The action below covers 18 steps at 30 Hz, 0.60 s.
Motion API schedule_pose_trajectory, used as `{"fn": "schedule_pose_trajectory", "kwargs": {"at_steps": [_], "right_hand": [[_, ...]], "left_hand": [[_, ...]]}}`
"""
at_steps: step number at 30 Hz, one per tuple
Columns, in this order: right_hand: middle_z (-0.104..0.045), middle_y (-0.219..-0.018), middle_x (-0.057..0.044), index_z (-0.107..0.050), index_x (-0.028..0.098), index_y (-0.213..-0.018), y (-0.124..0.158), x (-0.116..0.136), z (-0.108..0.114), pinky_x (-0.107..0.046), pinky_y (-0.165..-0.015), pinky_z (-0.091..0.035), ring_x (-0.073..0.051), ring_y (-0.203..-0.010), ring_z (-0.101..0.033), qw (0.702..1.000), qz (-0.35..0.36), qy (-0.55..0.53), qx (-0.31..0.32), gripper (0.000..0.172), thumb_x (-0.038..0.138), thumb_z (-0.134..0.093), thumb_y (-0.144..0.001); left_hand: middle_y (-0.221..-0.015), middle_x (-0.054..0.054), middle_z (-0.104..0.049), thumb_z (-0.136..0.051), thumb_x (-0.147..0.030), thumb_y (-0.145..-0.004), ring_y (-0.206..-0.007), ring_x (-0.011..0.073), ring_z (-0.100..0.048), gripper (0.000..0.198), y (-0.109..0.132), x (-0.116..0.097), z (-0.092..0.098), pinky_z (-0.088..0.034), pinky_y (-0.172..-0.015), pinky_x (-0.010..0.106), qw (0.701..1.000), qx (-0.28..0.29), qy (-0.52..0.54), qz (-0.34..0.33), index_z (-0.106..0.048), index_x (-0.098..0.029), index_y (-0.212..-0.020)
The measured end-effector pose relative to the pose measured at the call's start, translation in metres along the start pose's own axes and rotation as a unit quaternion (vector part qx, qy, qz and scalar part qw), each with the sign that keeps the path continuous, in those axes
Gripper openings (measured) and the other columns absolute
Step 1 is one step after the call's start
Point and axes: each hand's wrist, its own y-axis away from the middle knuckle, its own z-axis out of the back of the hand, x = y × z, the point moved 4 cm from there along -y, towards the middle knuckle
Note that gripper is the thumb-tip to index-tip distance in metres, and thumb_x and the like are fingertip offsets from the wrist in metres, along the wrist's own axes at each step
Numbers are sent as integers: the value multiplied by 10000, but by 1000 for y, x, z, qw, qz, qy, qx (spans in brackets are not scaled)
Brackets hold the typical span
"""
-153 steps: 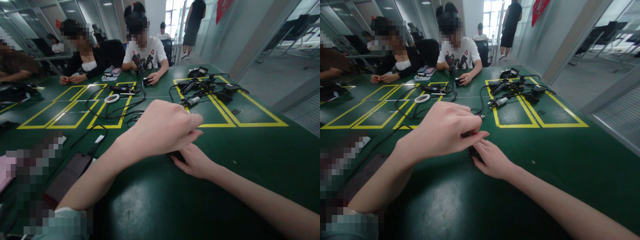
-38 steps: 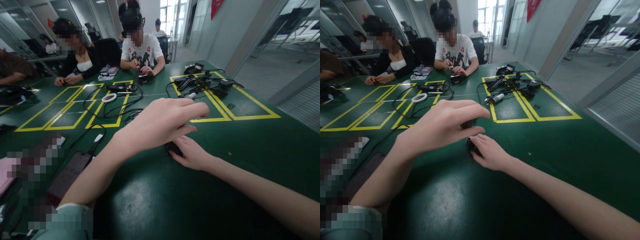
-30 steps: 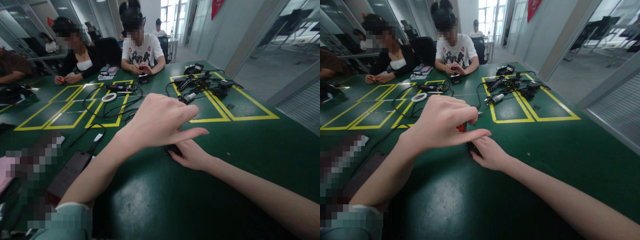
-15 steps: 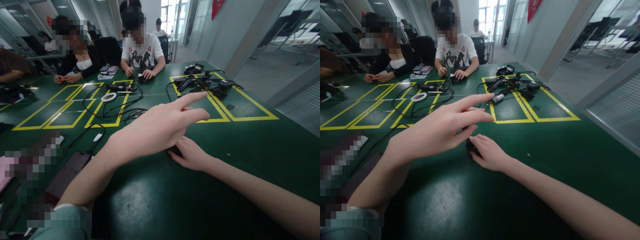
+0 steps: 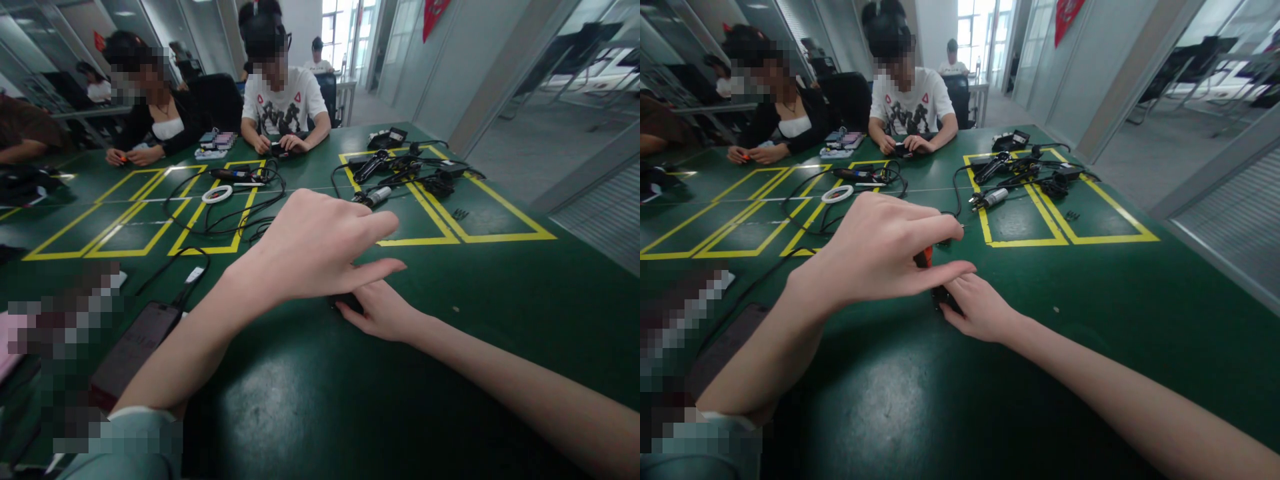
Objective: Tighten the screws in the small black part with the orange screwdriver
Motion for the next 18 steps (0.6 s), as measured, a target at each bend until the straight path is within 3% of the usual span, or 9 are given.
{"fn": "schedule_pose_trajectory", "kwargs": {"at_steps": [3,6,8,10,15,18], "right_hand": [[-731,-1043,-176,-580,162,-1078,-2,2,1,-470,-813,-583,-326,-971,-690,1000,8,2,2,170,183,-528,-917],[-720,-990,-141,-568,189,-1058,-3,3,1,-474,-800,-577,-316,-931,-672,1000,1,11,8,152,198,-528,-912],[-715,-962,-144,-562,189,-1024,-3,3,2,-474,-772,-572,-319,-903,-665,1000,-1,18,8,123,203,-520,-910],[-714,-951,-150,-556,189,-1001,-3,3,1,-475,-763,-569,-324,-897,-666,1000,-4,18,17,102,198,-513,-909],[-724,-989,-166,-543,171,-1063,-4,1,1,-482,-789,-572,-326,-908,-683,999,-17,21,26,162,194,-532,-903],[-733,-999,-173,-548,169,-1057,-4,2,1,-474,-791,-575,-329,-918,-693,999,-16,22,24,168,192,-546,-891]], "left_hand": [[-1125,121,-760,-585,-254,-913,-1064,253,-723,202,0,-2,0,-577,-859,351,998,7,54,-20,-706,-170,-1049],[-1528,144,-556,-572,-103,-850,-1397,291,-562,385,2,-6,2,-573,-1029,410,994,14,101,-43,-680,-202,-1206],[-1624,113,-449,-542,-38,-840,-1488,285,-468,474,3,-7,2,-574,-1052,425,992,23,111,-48,-661,-244,-1250],[-1641,83,-428,-515,-18,-859,-1500,272,-456,488,4,-6,1,-587,-1035,419,992,27,112,-47,-654,-277,-1249],[-1610,96,-474,-500,-69,-923,-1362,274,-607,319,3,-1,1,-588,-967,367,996,9,87,-20,-661,-234,-1143],[-1420,119,-646,-533,-114,-939,-1166,240,-708,191,3,-2,1,-577,-866,321,998,17,55,-21,-663,-188,-1057]]}}
